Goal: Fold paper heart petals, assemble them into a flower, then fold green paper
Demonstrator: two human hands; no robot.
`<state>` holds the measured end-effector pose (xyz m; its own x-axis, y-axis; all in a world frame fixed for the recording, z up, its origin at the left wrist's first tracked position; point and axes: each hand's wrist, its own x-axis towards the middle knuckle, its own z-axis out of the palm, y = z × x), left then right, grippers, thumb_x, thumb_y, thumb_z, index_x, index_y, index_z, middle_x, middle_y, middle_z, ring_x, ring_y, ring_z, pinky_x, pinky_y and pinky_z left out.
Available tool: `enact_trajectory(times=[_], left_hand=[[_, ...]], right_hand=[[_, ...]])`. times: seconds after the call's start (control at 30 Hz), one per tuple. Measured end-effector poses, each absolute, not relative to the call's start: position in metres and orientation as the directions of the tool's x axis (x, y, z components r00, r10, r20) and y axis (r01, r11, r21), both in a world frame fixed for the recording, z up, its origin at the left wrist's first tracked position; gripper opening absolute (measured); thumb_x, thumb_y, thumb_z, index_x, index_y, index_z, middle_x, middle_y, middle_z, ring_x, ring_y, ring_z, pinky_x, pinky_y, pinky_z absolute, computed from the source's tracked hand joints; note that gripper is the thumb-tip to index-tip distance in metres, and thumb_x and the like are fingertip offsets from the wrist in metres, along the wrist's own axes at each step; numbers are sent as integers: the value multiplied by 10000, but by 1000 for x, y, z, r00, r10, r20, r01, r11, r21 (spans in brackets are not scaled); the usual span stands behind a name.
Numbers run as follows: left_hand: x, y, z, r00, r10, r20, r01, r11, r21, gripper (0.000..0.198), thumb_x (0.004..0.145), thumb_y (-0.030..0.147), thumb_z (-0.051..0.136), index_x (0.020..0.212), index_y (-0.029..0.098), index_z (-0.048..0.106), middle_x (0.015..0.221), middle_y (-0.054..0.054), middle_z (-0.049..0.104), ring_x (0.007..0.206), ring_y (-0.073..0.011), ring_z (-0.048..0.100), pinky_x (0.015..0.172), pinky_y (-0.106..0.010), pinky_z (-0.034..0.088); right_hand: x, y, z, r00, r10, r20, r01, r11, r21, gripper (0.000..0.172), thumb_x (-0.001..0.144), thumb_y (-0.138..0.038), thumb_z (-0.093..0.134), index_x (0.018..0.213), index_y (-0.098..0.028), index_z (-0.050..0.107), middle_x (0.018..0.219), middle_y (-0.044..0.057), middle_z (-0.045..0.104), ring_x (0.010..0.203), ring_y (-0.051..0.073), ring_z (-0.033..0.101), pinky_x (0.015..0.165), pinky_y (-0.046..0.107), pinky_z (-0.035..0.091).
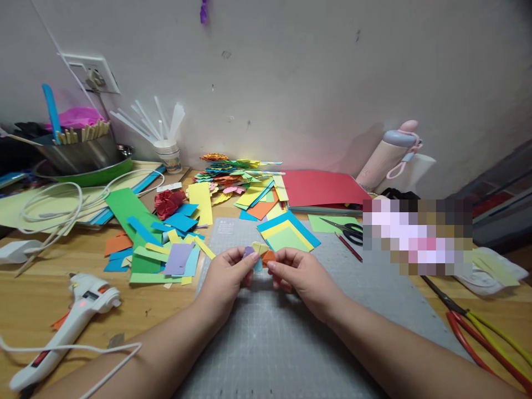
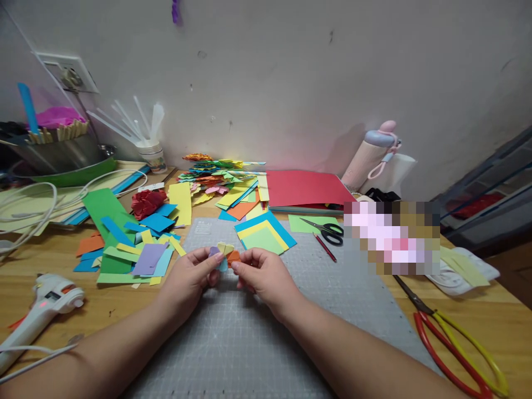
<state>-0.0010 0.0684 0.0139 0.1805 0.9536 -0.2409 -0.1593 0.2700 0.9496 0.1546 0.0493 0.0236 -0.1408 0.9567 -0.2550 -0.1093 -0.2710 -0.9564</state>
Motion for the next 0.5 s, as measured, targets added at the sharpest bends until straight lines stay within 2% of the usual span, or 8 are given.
enact_trajectory(times=[0.13,0.3,0.5], left_hand=[[-1,68,14,200,950,-240,-137,270,953,311,649,420,725,629,156,562,423,52,469,412,-76,370,436,-206,237],[1,66,18,214,948,-234,-154,269,951,303,671,404,715,633,155,546,434,60,464,425,-71,368,448,-200,255],[0,68,14,221,949,-224,-148,260,954,301,676,403,715,649,155,547,448,54,476,439,-78,394,454,-194,271]], right_hand=[[153,49,24,-121,967,-226,-81,-236,-968,266,675,-381,704,655,-161,556,562,-40,520,452,74,436,446,225,249],[150,47,24,-107,977,-184,-97,-194,-976,234,699,-368,674,685,-162,564,527,-55,488,455,76,404,464,229,264],[150,47,23,-139,980,-144,-125,-161,-979,283,722,-425,659,704,-165,549,514,-58,487,460,80,396,466,224,278]])
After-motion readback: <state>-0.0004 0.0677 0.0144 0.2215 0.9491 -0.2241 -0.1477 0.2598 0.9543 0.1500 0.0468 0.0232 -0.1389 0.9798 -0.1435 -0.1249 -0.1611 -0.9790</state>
